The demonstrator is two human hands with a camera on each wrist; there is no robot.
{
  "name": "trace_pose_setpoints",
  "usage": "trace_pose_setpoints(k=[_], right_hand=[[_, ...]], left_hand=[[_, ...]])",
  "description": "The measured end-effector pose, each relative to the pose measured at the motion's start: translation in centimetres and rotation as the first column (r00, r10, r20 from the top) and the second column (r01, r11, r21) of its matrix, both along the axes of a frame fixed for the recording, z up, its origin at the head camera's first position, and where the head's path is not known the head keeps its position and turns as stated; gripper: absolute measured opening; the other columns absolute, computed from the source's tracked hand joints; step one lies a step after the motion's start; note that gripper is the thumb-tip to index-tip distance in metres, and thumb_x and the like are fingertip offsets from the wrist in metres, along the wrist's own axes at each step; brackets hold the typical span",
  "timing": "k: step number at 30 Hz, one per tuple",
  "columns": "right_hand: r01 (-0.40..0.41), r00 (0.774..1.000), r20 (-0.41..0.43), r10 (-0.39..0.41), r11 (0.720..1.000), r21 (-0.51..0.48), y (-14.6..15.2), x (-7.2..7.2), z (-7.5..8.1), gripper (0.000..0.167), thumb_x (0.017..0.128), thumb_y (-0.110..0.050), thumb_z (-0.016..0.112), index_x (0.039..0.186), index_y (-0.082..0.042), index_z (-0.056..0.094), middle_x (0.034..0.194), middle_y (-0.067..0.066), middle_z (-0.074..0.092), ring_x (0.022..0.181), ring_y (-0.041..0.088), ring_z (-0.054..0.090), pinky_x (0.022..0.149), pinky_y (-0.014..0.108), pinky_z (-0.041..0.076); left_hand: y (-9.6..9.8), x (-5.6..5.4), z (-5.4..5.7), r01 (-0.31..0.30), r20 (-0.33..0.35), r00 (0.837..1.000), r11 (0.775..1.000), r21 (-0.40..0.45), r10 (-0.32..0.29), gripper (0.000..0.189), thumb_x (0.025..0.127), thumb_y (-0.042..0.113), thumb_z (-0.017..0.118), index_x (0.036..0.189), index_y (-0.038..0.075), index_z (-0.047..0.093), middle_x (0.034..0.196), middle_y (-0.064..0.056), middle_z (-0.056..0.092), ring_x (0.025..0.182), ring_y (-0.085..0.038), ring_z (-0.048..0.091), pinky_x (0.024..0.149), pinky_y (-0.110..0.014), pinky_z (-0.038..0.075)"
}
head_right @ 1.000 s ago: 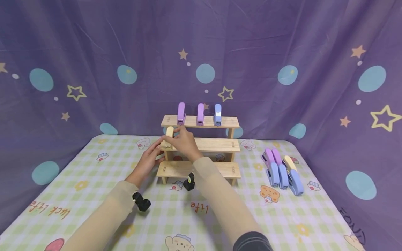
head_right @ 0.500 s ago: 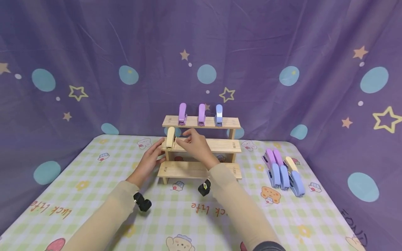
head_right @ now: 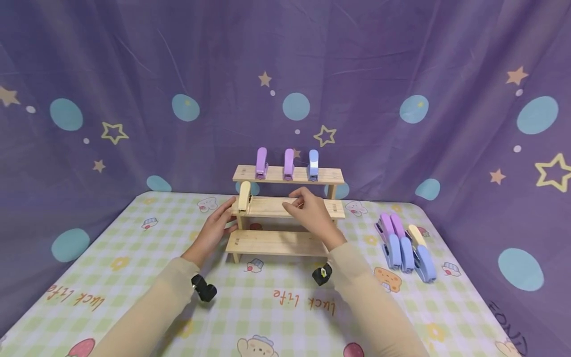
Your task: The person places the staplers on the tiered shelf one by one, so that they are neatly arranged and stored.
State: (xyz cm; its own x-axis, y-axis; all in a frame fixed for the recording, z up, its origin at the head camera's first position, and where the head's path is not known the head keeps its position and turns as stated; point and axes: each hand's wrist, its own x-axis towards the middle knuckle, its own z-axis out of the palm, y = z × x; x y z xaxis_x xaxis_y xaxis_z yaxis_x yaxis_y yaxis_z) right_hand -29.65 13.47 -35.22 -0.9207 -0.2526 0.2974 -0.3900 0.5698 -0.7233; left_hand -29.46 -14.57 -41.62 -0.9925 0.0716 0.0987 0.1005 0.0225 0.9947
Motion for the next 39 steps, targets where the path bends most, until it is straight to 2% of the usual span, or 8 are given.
trace_pose_setpoints(k=[6, 10, 15, 22, 25, 28, 32, 39], right_hand=[[0.025, 0.998, -0.060, -0.023, 0.999, 0.031, 3.7, 0.8, -0.3, 0.038, 0.098, -0.033, 0.067, 0.122, -0.005, 0.061, 0.094, 0.003, 0.069, 0.081, 0.018, 0.066, 0.071, 0.038, 0.055], [0.073, 0.995, -0.077, -0.069, 0.996, 0.055, 6.3, 1.4, -0.6, 0.036, 0.098, -0.034, 0.067, 0.120, -0.006, 0.063, 0.093, 0.002, 0.070, 0.082, 0.019, 0.066, 0.071, 0.038, 0.055], [0.158, 0.986, -0.064, -0.153, 0.984, 0.081, 10.1, 2.5, -1.1, 0.035, 0.099, -0.036, 0.066, 0.120, -0.008, 0.064, 0.097, 0.005, 0.071, 0.087, 0.022, 0.066, 0.074, 0.040, 0.055], [0.233, 0.972, -0.042, -0.230, 0.962, 0.144, 15.8, 4.4, -1.4, 0.042, 0.101, -0.041, 0.060, 0.123, -0.006, 0.062, 0.105, 0.012, 0.069, 0.093, 0.028, 0.064, 0.074, 0.040, 0.054], [0.277, 0.961, -0.052, -0.272, 0.948, 0.154, 18.2, 5.2, -1.7, 0.040, 0.101, -0.039, 0.061, 0.122, -0.006, 0.064, 0.104, 0.012, 0.069, 0.091, 0.024, 0.064, 0.071, 0.034, 0.053], [0.314, 0.949, -0.061, -0.308, 0.934, 0.169, 20.4, 5.9, -2.0, 0.037, 0.100, -0.036, 0.062, 0.120, -0.005, 0.065, 0.103, 0.013, 0.069, 0.086, 0.014, 0.062, 0.067, 0.027, 0.051], [0.328, 0.944, -0.025, -0.330, 0.924, 0.196, 22.8, 6.7, -2.5, 0.040, 0.100, -0.038, 0.061, 0.121, -0.004, 0.065, 0.107, 0.015, 0.069, 0.085, 0.004, 0.057, 0.065, 0.024, 0.051], [0.268, 0.948, 0.096, -0.302, 0.926, 0.265, 26.2, 7.4, -4.0, 0.048, 0.100, -0.040, 0.062, 0.127, 0.000, 0.063, 0.112, 0.018, 0.068, 0.090, 0.011, 0.059, 0.067, 0.029, 0.051]], left_hand=[[0.1, 0.0, 0.0, -0.018, 0.014, 1.000, 1.000, 0.002, 0.018, 0.048, 0.111, 0.029, 0.041, 0.158, 0.022, 0.035, 0.157, -0.005, 0.038, 0.136, -0.030, 0.043, 0.107, -0.046, 0.045], [0.1, 0.0, -0.1, -0.016, 0.017, 1.000, 1.000, 0.010, 0.015, 0.048, 0.111, 0.028, 0.040, 0.158, 0.020, 0.035, 0.157, -0.006, 0.038, 0.136, -0.032, 0.043, 0.108, -0.047, 0.045], [0.1, 0.1, -0.2, -0.007, 0.013, 1.000, 1.000, 0.013, 0.006, 0.049, 0.111, 0.028, 0.041, 0.158, 0.019, 0.034, 0.157, -0.006, 0.039, 0.136, -0.031, 0.043, 0.107, -0.046, 0.045], [0.2, 0.1, -0.2, 0.001, 0.009, 1.000, 1.000, 0.021, -0.001, 0.049, 0.110, 0.029, 0.041, 0.158, 0.020, 0.035, 0.158, -0.006, 0.038, 0.137, -0.031, 0.042, 0.109, -0.047, 0.044], [0.2, 0.0, -0.2, 0.003, 0.009, 1.000, 1.000, 0.016, -0.003, 0.049, 0.110, 0.029, 0.041, 0.158, 0.020, 0.035, 0.157, -0.006, 0.038, 0.137, -0.031, 0.042, 0.109, -0.046, 0.044], [0.2, 0.1, -0.2, 0.004, 0.012, 1.000, 1.000, 0.014, -0.004, 0.049, 0.110, 0.029, 0.041, 0.158, 0.021, 0.035, 0.157, -0.006, 0.038, 0.137, -0.031, 0.043, 0.108, -0.045, 0.045], [0.2, 0.0, -0.1, -0.001, 0.022, 1.000, 1.000, 0.004, 0.001, 0.049, 0.110, 0.030, 0.041, 0.158, 0.023, 0.035, 0.157, -0.006, 0.039, 0.135, -0.031, 0.044, 0.108, -0.044, 0.045], [0.1, 0.0, 0.0, -0.006, 0.022, 1.000, 1.000, -0.015, 0.006, 0.049, 0.110, 0.032, 0.041, 0.158, 0.024, 0.034, 0.157, -0.005, 0.038, 0.135, -0.031, 0.044, 0.108, -0.044, 0.045]])
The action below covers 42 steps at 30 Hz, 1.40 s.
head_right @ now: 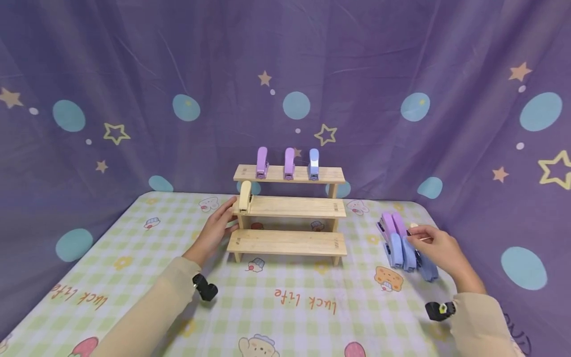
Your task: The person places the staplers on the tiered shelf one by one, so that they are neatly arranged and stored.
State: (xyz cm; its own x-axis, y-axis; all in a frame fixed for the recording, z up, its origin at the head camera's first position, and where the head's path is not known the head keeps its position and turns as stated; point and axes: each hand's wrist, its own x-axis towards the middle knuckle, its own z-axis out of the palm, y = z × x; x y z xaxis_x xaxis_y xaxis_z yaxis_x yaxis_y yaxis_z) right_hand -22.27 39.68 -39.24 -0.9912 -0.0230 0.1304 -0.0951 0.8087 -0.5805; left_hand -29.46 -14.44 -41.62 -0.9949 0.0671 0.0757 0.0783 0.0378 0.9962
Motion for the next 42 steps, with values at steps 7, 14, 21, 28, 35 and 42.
trace_pose_setpoints(k=[7, 14, 21, 28, 35, 42], right_hand=[[0.001, 0.998, 0.063, 0.002, 0.999, -0.043, 2.0, 0.8, -1.4, 0.050, 0.100, -0.036, 0.064, 0.130, 0.004, 0.060, 0.108, 0.016, 0.067, 0.081, 0.009, 0.056, 0.057, 0.030, 0.049], [0.033, 0.993, 0.119, -0.020, 0.994, -0.108, 3.7, 1.2, -2.6, 0.059, 0.100, -0.038, 0.064, 0.136, 0.007, 0.051, 0.109, 0.013, 0.063, 0.083, 0.005, 0.054, 0.060, 0.031, 0.051], [0.039, 0.944, 0.330, 0.002, 0.993, -0.116, 5.0, 0.8, -3.4, 0.078, 0.100, -0.047, 0.059, 0.141, 0.015, 0.035, 0.122, 0.025, 0.057, 0.095, 0.016, 0.058, 0.074, 0.032, 0.055], [0.035, 0.928, 0.373, 0.002, 0.995, -0.093, 5.4, 0.8, -3.9, 0.080, 0.099, -0.047, 0.061, 0.138, 0.019, 0.035, 0.126, 0.032, 0.056, 0.096, 0.018, 0.061, 0.075, 0.032, 0.057], [0.038, 0.933, 0.360, 0.002, 0.994, -0.104, 5.5, 1.0, -3.9, 0.077, 0.099, -0.045, 0.061, 0.136, 0.018, 0.037, 0.122, 0.028, 0.058, 0.094, 0.015, 0.060, 0.075, 0.032, 0.058], [0.033, 0.948, 0.319, 0.004, 0.993, -0.112, 5.1, 1.3, -3.3, 0.073, 0.099, -0.043, 0.063, 0.135, 0.016, 0.041, 0.117, 0.020, 0.062, 0.090, 0.012, 0.059, 0.071, 0.031, 0.058]], left_hand=[[0.0, 0.0, 0.0, -0.006, -0.005, 1.000, 1.000, 0.020, 0.007, 0.049, 0.110, 0.030, 0.041, 0.158, 0.021, 0.035, 0.157, -0.007, 0.039, 0.136, -0.032, 0.043, 0.108, -0.047, 0.044], [0.0, 0.0, 0.0, -0.010, -0.019, 1.000, 1.000, 0.020, 0.011, 0.049, 0.111, 0.028, 0.040, 0.158, 0.019, 0.034, 0.156, -0.007, 0.040, 0.135, -0.032, 0.044, 0.107, -0.047, 0.046], [0.0, 0.1, 0.1, -0.013, -0.018, 1.000, 1.000, 0.024, 0.013, 0.049, 0.111, 0.028, 0.041, 0.158, 0.018, 0.034, 0.156, -0.006, 0.039, 0.136, -0.031, 0.044, 0.107, -0.048, 0.045], [0.0, 0.1, 0.1, -0.009, -0.005, 1.000, 0.999, 0.036, 0.010, 0.048, 0.110, 0.028, 0.042, 0.157, 0.022, 0.036, 0.157, -0.006, 0.039, 0.136, -0.031, 0.044, 0.108, -0.046, 0.045], [0.0, 0.2, 0.0, -0.012, -0.001, 1.000, 0.999, 0.040, 0.012, 0.048, 0.110, 0.028, 0.042, 0.157, 0.022, 0.036, 0.156, -0.006, 0.041, 0.135, -0.031, 0.044, 0.108, -0.047, 0.045], [-0.1, 0.3, 0.0, 0.008, -0.007, 1.000, 0.999, 0.039, -0.007, 0.048, 0.110, 0.029, 0.042, 0.158, 0.023, 0.035, 0.157, -0.005, 0.039, 0.137, -0.031, 0.042, 0.108, -0.047, 0.044]])
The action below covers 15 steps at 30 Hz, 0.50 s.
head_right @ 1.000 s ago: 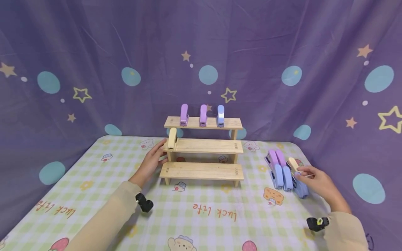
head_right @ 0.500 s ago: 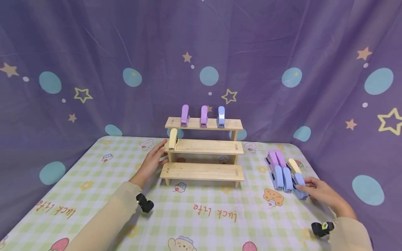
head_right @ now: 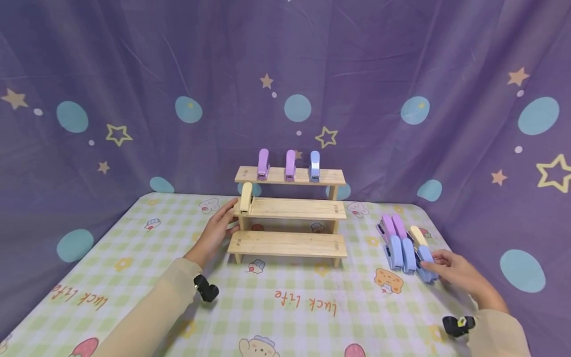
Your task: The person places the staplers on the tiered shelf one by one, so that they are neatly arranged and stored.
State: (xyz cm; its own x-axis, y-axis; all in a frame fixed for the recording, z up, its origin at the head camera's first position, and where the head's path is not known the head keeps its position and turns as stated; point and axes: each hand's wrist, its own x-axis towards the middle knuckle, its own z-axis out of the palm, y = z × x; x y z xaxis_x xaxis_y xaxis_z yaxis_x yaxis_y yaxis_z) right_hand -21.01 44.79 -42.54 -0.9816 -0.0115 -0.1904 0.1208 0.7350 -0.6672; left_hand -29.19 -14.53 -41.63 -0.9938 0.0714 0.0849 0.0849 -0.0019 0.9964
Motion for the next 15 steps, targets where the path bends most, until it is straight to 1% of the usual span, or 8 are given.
trace_pose_setpoints(k=[3, 5, 9, 11, 15], right_hand=[[-0.016, 0.999, -0.044, 0.018, 0.999, 0.046, -0.2, 0.2, 0.7, 0.072, 0.099, -0.044, 0.062, 0.135, 0.016, 0.042, 0.120, 0.026, 0.060, 0.095, 0.018, 0.059, 0.070, 0.032, 0.057], [-0.019, 0.996, -0.080, 0.025, 0.997, 0.069, -0.4, 0.3, 1.1, 0.072, 0.099, -0.045, 0.062, 0.134, 0.015, 0.043, 0.121, 0.029, 0.059, 0.096, 0.020, 0.060, 0.069, 0.032, 0.057], [-0.017, 0.989, -0.142, 0.032, 0.995, 0.103, -0.9, 0.5, 2.1, 0.069, 0.099, -0.045, 0.063, 0.132, 0.013, 0.046, 0.119, 0.026, 0.059, 0.091, 0.020, 0.059, 0.066, 0.032, 0.056], [-0.019, 0.985, -0.166, 0.041, 0.991, 0.133, -1.1, 0.5, 2.5, 0.067, 0.099, -0.045, 0.063, 0.131, 0.012, 0.048, 0.118, 0.025, 0.059, 0.093, 0.025, 0.059, 0.066, 0.033, 0.055], [-0.017, 0.979, -0.195, 0.056, 0.980, 0.200, -1.4, 0.7, 3.5, 0.067, 0.099, -0.047, 0.061, 0.130, 0.012, 0.049, 0.119, 0.031, 0.058, 0.103, 0.041, 0.058, 0.072, 0.039, 0.054]], left_hand=[[0.0, 0.0, 0.0, 0.008, 0.001, 1.000, 1.000, 0.002, -0.008, 0.049, 0.110, 0.030, 0.041, 0.158, 0.022, 0.034, 0.158, -0.006, 0.037, 0.138, -0.032, 0.041, 0.109, -0.047, 0.043], [0.0, 0.0, 0.0, 0.010, -0.002, 1.000, 1.000, 0.004, -0.010, 0.050, 0.110, 0.030, 0.041, 0.158, 0.021, 0.033, 0.158, -0.007, 0.037, 0.138, -0.033, 0.040, 0.110, -0.048, 0.042], [0.0, -0.1, -0.1, 0.007, -0.002, 1.000, 1.000, 0.003, -0.007, 0.051, 0.110, 0.029, 0.042, 0.159, 0.019, 0.033, 0.157, -0.006, 0.038, 0.137, -0.032, 0.041, 0.109, -0.047, 0.043], [0.0, -0.1, -0.1, 0.005, 0.001, 1.000, 1.000, -0.006, -0.005, 0.051, 0.110, 0.030, 0.041, 0.159, 0.019, 0.032, 0.157, -0.006, 0.038, 0.137, -0.032, 0.042, 0.109, -0.046, 0.044], [0.0, -0.2, 0.0, -0.004, -0.001, 1.000, 0.999, -0.034, 0.004, 0.050, 0.110, 0.031, 0.040, 0.159, 0.021, 0.032, 0.158, -0.005, 0.037, 0.136, -0.032, 0.043, 0.108, -0.045, 0.045]])
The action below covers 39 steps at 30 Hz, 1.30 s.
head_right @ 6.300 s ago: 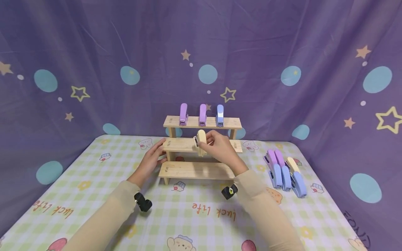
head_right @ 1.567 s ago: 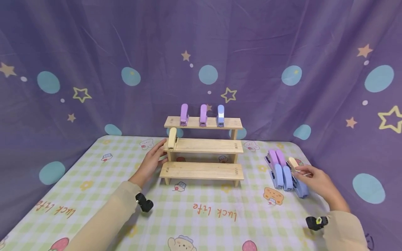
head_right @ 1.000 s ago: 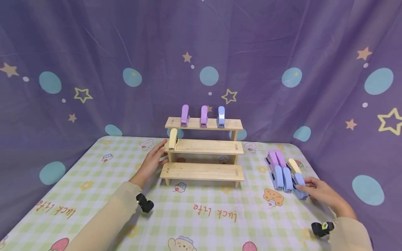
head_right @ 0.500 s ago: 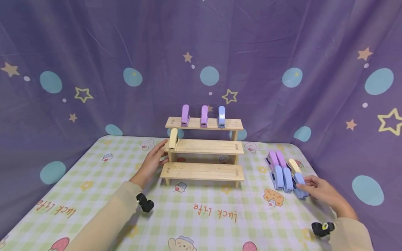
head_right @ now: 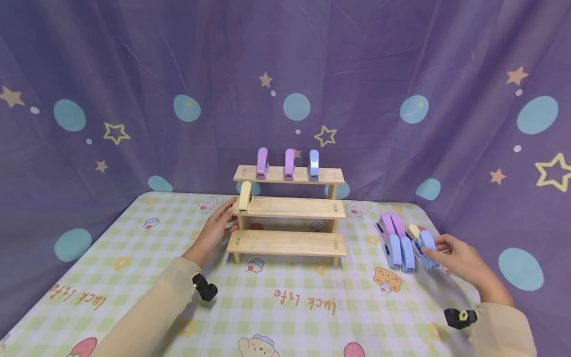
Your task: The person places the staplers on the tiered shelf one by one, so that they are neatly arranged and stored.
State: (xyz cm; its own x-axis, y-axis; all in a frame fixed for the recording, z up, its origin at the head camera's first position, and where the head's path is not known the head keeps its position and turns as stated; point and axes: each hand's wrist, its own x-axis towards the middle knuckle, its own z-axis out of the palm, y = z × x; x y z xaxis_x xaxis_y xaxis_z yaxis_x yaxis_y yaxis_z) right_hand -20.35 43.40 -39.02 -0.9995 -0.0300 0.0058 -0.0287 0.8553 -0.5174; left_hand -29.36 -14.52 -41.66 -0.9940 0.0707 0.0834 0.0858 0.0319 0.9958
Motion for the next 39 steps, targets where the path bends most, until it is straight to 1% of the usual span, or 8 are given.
trace_pose_setpoints(k=[3, 8, 15, 21, 24, 29, 34, 39], right_hand=[[-0.003, 1.000, -0.004, 0.003, 1.000, 0.016, -0.3, 0.1, 0.8, 0.068, 0.099, -0.048, 0.060, 0.131, 0.012, 0.048, 0.121, 0.033, 0.057, 0.107, 0.046, 0.057, 0.074, 0.043, 0.053], [-0.024, 1.000, -0.012, 0.024, 1.000, 0.019, -1.3, 0.0, 1.8, 0.068, 0.099, -0.047, 0.060, 0.133, 0.011, 0.047, 0.123, 0.032, 0.057, 0.109, 0.046, 0.057, 0.077, 0.045, 0.053], [-0.081, 0.996, -0.041, 0.080, 0.996, -0.026, -4.2, -0.5, 2.4, 0.057, 0.099, -0.044, 0.063, 0.130, 0.002, 0.052, 0.122, 0.024, 0.062, 0.108, 0.035, 0.060, 0.077, 0.039, 0.053], [-0.147, 0.988, -0.060, 0.143, 0.986, -0.079, -7.6, -1.5, 3.5, 0.053, 0.097, -0.047, 0.064, 0.128, -0.005, 0.053, 0.122, 0.018, 0.062, 0.112, 0.033, 0.059, 0.082, 0.040, 0.052], [-0.181, 0.981, -0.093, 0.171, 0.977, -0.110, -9.4, -2.2, 4.0, 0.046, 0.096, -0.045, 0.066, 0.120, -0.008, 0.056, 0.112, 0.011, 0.064, 0.102, 0.025, 0.062, 0.077, 0.034, 0.052], [-0.260, 0.961, -0.152, 0.232, 0.944, -0.204, -12.6, -3.3, 4.6, 0.037, 0.095, -0.039, 0.071, 0.111, -0.008, 0.056, 0.098, 0.007, 0.065, 0.085, 0.020, 0.064, 0.068, 0.030, 0.053], [-0.318, 0.945, -0.158, 0.285, 0.912, -0.258, -15.8, -4.4, 5.2, 0.039, 0.094, -0.039, 0.072, 0.111, -0.008, 0.056, 0.098, 0.007, 0.065, 0.086, 0.022, 0.064, 0.069, 0.031, 0.053], [-0.369, 0.927, -0.176, 0.330, 0.884, -0.288, -18.6, -5.9, 5.2, 0.038, 0.092, -0.040, 0.074, 0.110, -0.010, 0.059, 0.098, 0.005, 0.067, 0.087, 0.022, 0.066, 0.074, 0.034, 0.053]], left_hand=[[0.0, -0.1, 0.0, -0.004, 0.000, 1.000, 1.000, -0.001, 0.004, 0.050, 0.110, 0.032, 0.041, 0.159, 0.022, 0.033, 0.158, -0.005, 0.038, 0.135, -0.031, 0.044, 0.108, -0.044, 0.045], [-0.1, -0.2, -0.1, 0.012, -0.005, 1.000, 1.000, 0.004, -0.012, 0.050, 0.110, 0.032, 0.040, 0.159, 0.023, 0.032, 0.158, -0.006, 0.037, 0.136, -0.032, 0.043, 0.109, -0.046, 0.044], [-0.2, 0.2, 0.2, 0.021, 0.028, 0.999, 1.000, 0.022, -0.022, 0.051, 0.110, 0.028, 0.040, 0.159, 0.020, 0.030, 0.160, -0.008, 0.034, 0.138, -0.034, 0.040, 0.111, -0.048, 0.041], [-0.4, 0.0, -0.1, 0.016, 0.002, 1.000, 1.000, -0.009, -0.016, 0.051, 0.110, 0.033, 0.039, 0.159, 0.024, 0.031, 0.155, -0.007, 0.040, 0.135, -0.030, 0.043, 0.109, -0.045, 0.044], [-0.4, 0.0, -0.1, 0.037, -0.002, 0.999, 0.999, -0.004, -0.037, 0.052, 0.111, 0.034, 0.039, 0.160, 0.023, 0.028, 0.153, -0.005, 0.042, 0.134, -0.028, 0.044, 0.110, -0.044, 0.043], [-0.5, 0.0, 0.0, 0.050, -0.001, 0.999, 0.999, 0.001, -0.050, 0.051, 0.110, 0.035, 0.039, 0.160, 0.026, 0.028, 0.152, -0.003, 0.043, 0.134, -0.026, 0.044, 0.110, -0.044, 0.042], [-0.5, 0.0, 0.0, 0.062, -0.003, 0.998, 0.998, 0.004, -0.062, 0.050, 0.110, 0.036, 0.040, 0.159, 0.029, 0.030, 0.152, -0.003, 0.043, 0.135, -0.026, 0.043, 0.111, -0.045, 0.041], [-0.4, 0.0, -0.1, 0.072, -0.013, 0.997, 0.997, 0.003, -0.072, 0.052, 0.110, 0.036, 0.039, 0.160, 0.027, 0.027, 0.153, -0.003, 0.042, 0.135, -0.026, 0.043, 0.111, -0.044, 0.042]])
